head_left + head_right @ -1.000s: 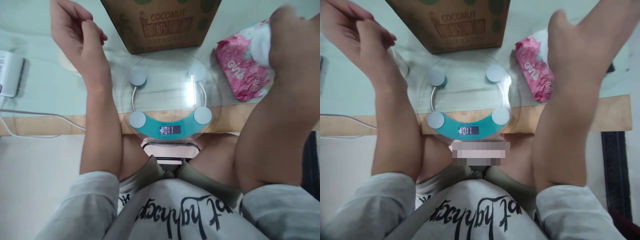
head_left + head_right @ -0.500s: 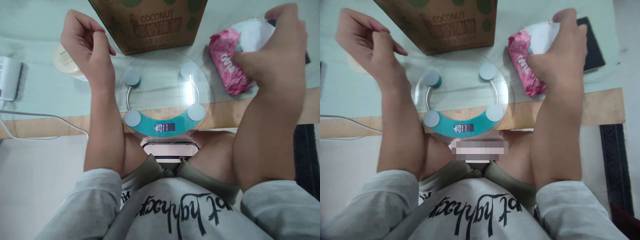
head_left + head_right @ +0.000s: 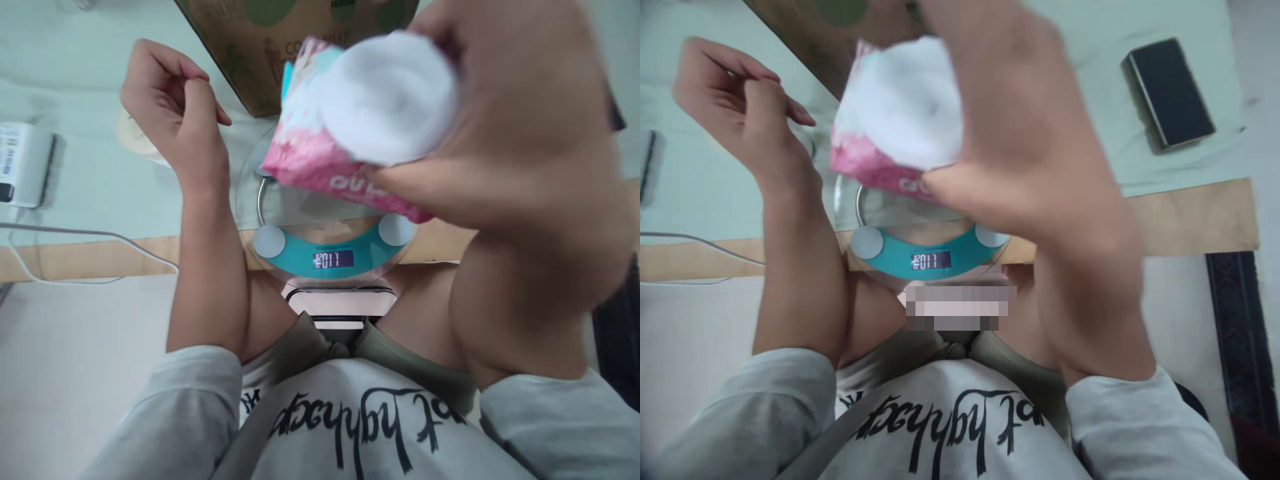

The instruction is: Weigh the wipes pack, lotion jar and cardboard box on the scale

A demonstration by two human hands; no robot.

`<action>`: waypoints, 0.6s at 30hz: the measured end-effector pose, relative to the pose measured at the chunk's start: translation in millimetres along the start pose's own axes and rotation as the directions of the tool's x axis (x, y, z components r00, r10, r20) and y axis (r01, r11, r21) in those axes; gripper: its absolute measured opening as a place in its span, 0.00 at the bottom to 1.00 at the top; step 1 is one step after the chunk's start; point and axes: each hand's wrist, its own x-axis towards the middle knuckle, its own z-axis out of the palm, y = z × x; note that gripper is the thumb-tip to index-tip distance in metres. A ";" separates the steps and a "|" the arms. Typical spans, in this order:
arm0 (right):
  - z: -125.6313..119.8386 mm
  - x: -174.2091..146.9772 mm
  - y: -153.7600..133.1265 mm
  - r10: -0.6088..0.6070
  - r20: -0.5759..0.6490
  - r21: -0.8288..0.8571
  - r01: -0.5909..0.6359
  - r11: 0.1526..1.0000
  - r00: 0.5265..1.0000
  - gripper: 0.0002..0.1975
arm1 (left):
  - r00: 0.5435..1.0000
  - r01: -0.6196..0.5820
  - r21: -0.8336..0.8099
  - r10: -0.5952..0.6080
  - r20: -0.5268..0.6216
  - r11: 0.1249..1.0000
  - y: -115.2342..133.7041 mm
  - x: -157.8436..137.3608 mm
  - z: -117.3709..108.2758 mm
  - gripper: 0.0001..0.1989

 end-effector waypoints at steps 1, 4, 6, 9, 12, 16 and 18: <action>6.7 0.1 -14.1 -0.063 0.072 -0.078 0.069 0.995 0.995 0.36 | 1.000 -0.008 -0.008 0.008 -0.001 1.000 -0.1 -0.7 -0.8 0.24; 23.9 -1.4 -31.9 -0.153 0.267 -0.150 0.198 0.969 0.952 0.35 | 0.999 -0.033 -0.034 0.033 0.017 0.999 -0.5 -1.8 -4.2 0.25; 29.2 -2.5 -24.4 -0.151 0.330 -0.183 0.220 0.958 0.932 0.37 | 0.998 -0.047 -0.048 0.049 0.034 0.998 -0.3 -1.6 -7.0 0.25; 25.9 -2.5 0.9 -0.186 0.402 -0.104 0.247 0.963 0.896 0.53 | 0.995 -0.071 -0.101 0.077 0.056 0.992 0.2 -1.2 -11.3 0.22; 22.4 3.6 27.2 -0.272 0.158 0.161 0.247 0.955 0.949 0.40 | 0.993 -0.093 -0.160 0.103 0.058 0.983 -3.9 -4.9 -15.2 0.23; 39.9 28.4 56.9 0.354 -0.650 0.575 0.129 0.808 0.672 0.20 | 0.996 -0.014 -0.142 0.026 0.082 0.990 -25.5 -16.5 -20.1 0.27; 52.4 42.3 69.9 0.613 -0.585 0.755 0.082 0.651 0.531 0.20 | 0.994 0.019 -0.140 -0.004 0.113 0.990 -38.8 -19.6 -22.3 0.28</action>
